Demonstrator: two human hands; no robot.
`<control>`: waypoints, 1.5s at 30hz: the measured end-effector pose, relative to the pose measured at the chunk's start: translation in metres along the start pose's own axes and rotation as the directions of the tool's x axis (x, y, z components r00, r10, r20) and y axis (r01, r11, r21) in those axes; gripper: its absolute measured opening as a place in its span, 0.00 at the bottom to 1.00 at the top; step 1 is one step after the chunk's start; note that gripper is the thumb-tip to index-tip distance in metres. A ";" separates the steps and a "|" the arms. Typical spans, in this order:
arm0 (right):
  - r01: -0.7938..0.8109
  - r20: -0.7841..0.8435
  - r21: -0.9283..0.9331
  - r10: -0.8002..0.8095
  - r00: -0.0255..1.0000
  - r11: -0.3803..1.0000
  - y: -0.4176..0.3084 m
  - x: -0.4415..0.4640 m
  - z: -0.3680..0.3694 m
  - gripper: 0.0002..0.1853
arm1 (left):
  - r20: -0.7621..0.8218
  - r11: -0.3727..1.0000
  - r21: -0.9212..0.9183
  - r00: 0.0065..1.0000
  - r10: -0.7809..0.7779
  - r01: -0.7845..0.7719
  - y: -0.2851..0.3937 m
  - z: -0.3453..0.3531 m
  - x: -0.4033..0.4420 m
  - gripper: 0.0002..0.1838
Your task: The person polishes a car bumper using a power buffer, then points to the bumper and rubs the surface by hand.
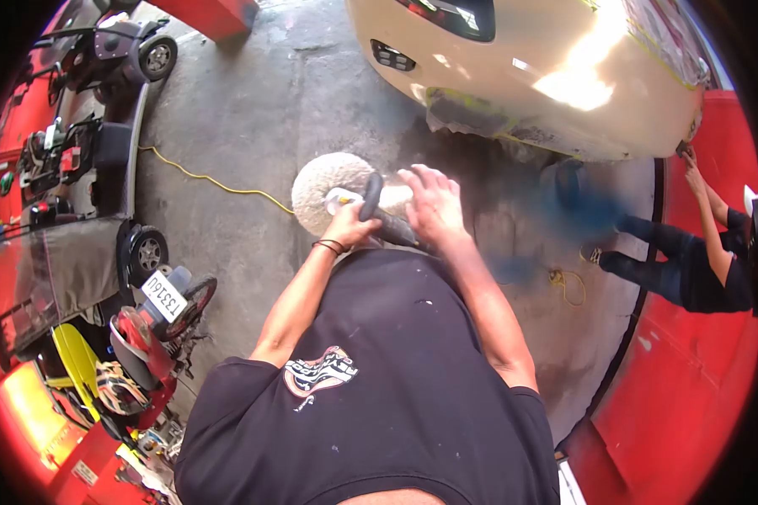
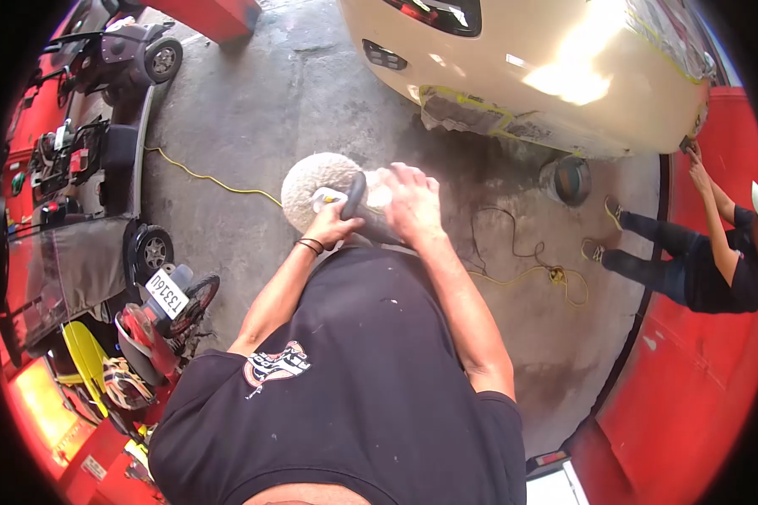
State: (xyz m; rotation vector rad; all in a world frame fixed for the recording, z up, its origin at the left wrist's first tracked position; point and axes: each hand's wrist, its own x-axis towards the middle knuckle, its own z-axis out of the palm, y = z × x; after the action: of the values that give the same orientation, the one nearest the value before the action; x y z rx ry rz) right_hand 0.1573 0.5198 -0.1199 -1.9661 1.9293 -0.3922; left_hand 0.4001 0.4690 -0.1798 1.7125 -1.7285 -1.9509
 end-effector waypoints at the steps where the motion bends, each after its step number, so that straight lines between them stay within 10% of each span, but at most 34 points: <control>1: -0.056 -0.001 0.009 0.057 0.998 0.998 0.004 0.001 0.004 0.37 | -0.027 0.997 -0.080 1.000 -0.010 0.007 -0.029 -0.010 0.013 0.16; 9: -0.558 0.288 0.141 0.505 0.813 0.818 0.119 -0.090 0.091 0.39 | -0.094 0.854 -0.374 0.902 -0.422 0.361 -0.179 -0.060 0.040 0.26; 12: -0.832 0.402 0.154 0.735 0.545 0.533 0.158 -0.155 0.115 0.39 | -0.135 0.793 -0.508 0.879 -0.458 0.336 -0.214 -0.060 0.022 0.22; 19: -0.935 0.393 0.180 0.848 0.354 0.307 0.187 -0.315 0.186 0.37 | -0.195 0.774 -0.449 0.796 -0.573 0.447 -0.255 -0.045 0.000 0.22; 27: -0.943 0.449 0.262 0.838 0.309 0.207 0.170 -0.390 0.215 0.36 | -0.203 0.830 -0.312 0.821 -0.534 0.463 -0.265 -0.028 0.020 0.36; 32: -0.919 0.430 0.316 0.828 0.360 0.236 0.190 -0.387 0.182 0.37 | -0.247 0.973 -0.026 0.941 -0.230 0.230 -0.295 -0.032 0.063 0.49; 45: -0.847 0.386 0.418 0.779 0.494 0.330 0.316 -0.294 0.109 0.37 | -0.399 0.969 0.111 0.902 -0.162 0.223 -0.088 0.087 -0.002 0.35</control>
State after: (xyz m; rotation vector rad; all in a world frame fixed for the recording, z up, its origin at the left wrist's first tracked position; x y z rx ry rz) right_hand -0.0880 0.8180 -0.3406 -0.4442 2.0984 -0.4502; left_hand 0.3923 0.5638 -0.2594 2.2169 -1.6494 -1.4247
